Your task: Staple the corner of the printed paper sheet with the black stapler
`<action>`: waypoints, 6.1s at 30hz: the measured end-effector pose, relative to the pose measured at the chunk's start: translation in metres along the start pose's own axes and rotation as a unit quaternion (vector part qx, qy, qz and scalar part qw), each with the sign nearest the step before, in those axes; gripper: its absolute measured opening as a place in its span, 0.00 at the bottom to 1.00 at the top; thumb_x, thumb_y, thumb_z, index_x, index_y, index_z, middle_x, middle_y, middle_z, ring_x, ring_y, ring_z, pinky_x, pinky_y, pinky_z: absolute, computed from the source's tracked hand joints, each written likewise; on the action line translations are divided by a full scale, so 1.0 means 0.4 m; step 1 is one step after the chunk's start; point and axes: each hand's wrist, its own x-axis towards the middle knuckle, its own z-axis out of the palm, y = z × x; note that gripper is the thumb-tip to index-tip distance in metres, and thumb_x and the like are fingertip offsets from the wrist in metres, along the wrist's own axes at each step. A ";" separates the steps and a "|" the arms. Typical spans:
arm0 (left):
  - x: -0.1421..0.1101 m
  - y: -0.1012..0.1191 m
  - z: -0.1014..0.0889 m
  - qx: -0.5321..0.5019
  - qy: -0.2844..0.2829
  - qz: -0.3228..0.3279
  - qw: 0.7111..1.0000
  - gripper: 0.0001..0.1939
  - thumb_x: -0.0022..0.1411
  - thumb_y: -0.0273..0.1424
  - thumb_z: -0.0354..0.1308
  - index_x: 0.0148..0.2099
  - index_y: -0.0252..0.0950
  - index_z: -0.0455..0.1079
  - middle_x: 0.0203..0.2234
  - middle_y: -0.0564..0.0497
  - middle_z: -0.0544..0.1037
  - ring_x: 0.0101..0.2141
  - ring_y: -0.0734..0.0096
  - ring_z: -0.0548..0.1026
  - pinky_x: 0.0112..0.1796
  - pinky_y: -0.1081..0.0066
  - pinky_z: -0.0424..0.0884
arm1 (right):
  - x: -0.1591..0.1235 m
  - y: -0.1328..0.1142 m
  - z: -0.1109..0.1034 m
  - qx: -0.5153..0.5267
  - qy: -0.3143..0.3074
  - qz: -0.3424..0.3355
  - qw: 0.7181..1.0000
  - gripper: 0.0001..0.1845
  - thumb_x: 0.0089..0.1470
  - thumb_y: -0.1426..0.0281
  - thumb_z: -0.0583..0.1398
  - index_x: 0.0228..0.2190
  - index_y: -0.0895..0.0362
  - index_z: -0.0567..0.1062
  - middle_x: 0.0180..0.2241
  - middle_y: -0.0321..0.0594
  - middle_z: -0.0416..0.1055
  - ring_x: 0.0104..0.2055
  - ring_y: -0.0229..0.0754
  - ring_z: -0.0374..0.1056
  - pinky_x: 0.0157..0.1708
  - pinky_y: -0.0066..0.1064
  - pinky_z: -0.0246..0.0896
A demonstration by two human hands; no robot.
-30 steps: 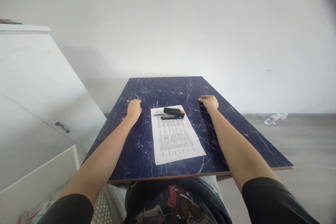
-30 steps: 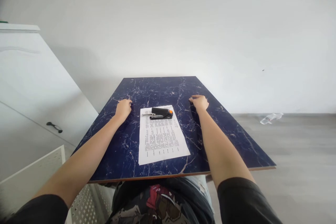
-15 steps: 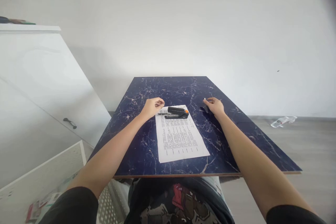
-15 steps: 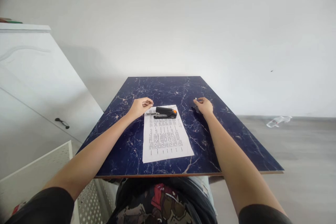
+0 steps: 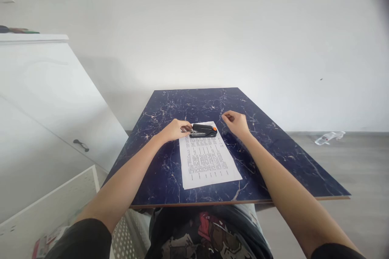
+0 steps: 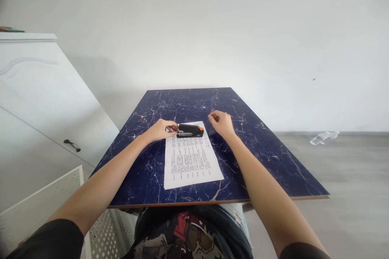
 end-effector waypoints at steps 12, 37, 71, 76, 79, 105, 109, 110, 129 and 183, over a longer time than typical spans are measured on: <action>0.001 0.009 -0.015 0.319 -0.059 0.082 0.942 0.08 0.58 0.27 0.66 0.41 0.38 0.80 0.34 0.49 0.84 0.35 0.69 0.82 0.42 0.68 0.78 | -0.024 -0.047 0.063 0.009 -0.204 -0.179 0.962 0.19 0.59 0.56 0.66 0.48 0.53 0.79 0.44 0.47 0.76 0.44 0.52 0.70 0.47 0.46 0.66; -0.002 0.016 -0.024 0.289 -0.025 0.079 0.954 0.10 0.59 0.31 0.68 0.44 0.39 0.81 0.38 0.48 0.85 0.38 0.67 0.82 0.45 0.63 0.81 | -0.021 -0.032 0.055 0.003 -0.228 -0.191 0.955 0.18 0.60 0.57 0.65 0.48 0.52 0.78 0.41 0.44 0.76 0.42 0.49 0.70 0.45 0.44 0.66; 0.015 0.001 0.000 0.331 0.010 0.012 0.944 0.10 0.50 0.33 0.74 0.38 0.41 0.83 0.35 0.49 0.85 0.36 0.62 0.82 0.40 0.64 0.77 | -0.020 -0.035 0.033 -0.006 -0.232 -0.174 0.957 0.17 0.59 0.57 0.65 0.46 0.52 0.79 0.39 0.44 0.77 0.40 0.48 0.72 0.42 0.42 0.67; 0.014 0.001 0.004 0.334 -0.007 0.009 0.943 0.11 0.51 0.35 0.73 0.39 0.41 0.83 0.35 0.48 0.85 0.35 0.63 0.82 0.39 0.65 0.76 | -0.018 -0.035 0.035 -0.010 -0.233 -0.178 0.956 0.17 0.59 0.58 0.65 0.46 0.53 0.79 0.38 0.44 0.77 0.39 0.48 0.72 0.41 0.42 0.67; 0.014 0.001 0.005 0.339 -0.003 0.006 0.941 0.11 0.51 0.34 0.73 0.38 0.41 0.83 0.34 0.48 0.85 0.35 0.63 0.82 0.39 0.65 0.76 | -0.017 -0.034 0.036 -0.013 -0.235 -0.178 0.955 0.17 0.59 0.57 0.65 0.46 0.53 0.79 0.38 0.44 0.77 0.39 0.48 0.72 0.41 0.42 0.67; 0.005 -0.042 -0.115 0.184 -0.098 -0.039 0.977 0.18 0.53 0.32 0.73 0.48 0.38 0.81 0.42 0.43 0.85 0.44 0.61 0.83 0.48 0.60 0.80 | -0.014 -0.010 0.020 0.011 -0.282 -0.097 0.955 0.24 0.50 0.58 0.69 0.48 0.55 0.80 0.37 0.41 0.79 0.31 0.43 0.71 0.34 0.37 0.68; 0.009 -0.056 -0.077 0.191 -0.045 -0.025 0.980 0.16 0.54 0.30 0.71 0.46 0.38 0.81 0.38 0.46 0.86 0.40 0.62 0.84 0.47 0.62 0.80 | -0.016 -0.020 0.017 0.039 -0.285 -0.063 0.956 0.25 0.48 0.59 0.70 0.47 0.54 0.79 0.34 0.39 0.78 0.30 0.42 0.71 0.34 0.37 0.68; 0.012 -0.057 -0.061 0.204 -0.030 -0.014 0.978 0.14 0.54 0.29 0.71 0.45 0.39 0.81 0.36 0.47 0.86 0.39 0.63 0.84 0.47 0.62 0.79 | -0.016 -0.023 0.017 0.048 -0.287 -0.057 0.955 0.25 0.48 0.59 0.71 0.47 0.54 0.79 0.34 0.38 0.78 0.30 0.42 0.71 0.34 0.36 0.69; 0.043 -0.052 0.038 0.282 0.001 0.056 0.958 0.11 0.57 0.29 0.68 0.44 0.38 0.76 0.33 0.53 0.85 0.36 0.65 0.83 0.44 0.67 0.75 | -0.022 -0.042 0.046 -0.005 -0.283 -0.082 0.956 0.30 0.47 0.54 0.71 0.49 0.55 0.78 0.41 0.44 0.79 0.41 0.50 0.74 0.43 0.44 0.69; 0.022 -0.114 0.061 0.554 0.121 -0.035 0.823 0.16 0.69 0.26 0.49 0.54 0.36 0.71 0.52 0.39 0.72 0.54 0.50 0.68 0.57 0.52 0.64 | -0.083 0.262 -0.394 -0.117 -0.187 0.087 0.971 0.24 0.46 0.51 0.68 0.43 0.49 0.84 0.44 0.48 0.82 0.45 0.64 0.77 0.47 0.56 0.72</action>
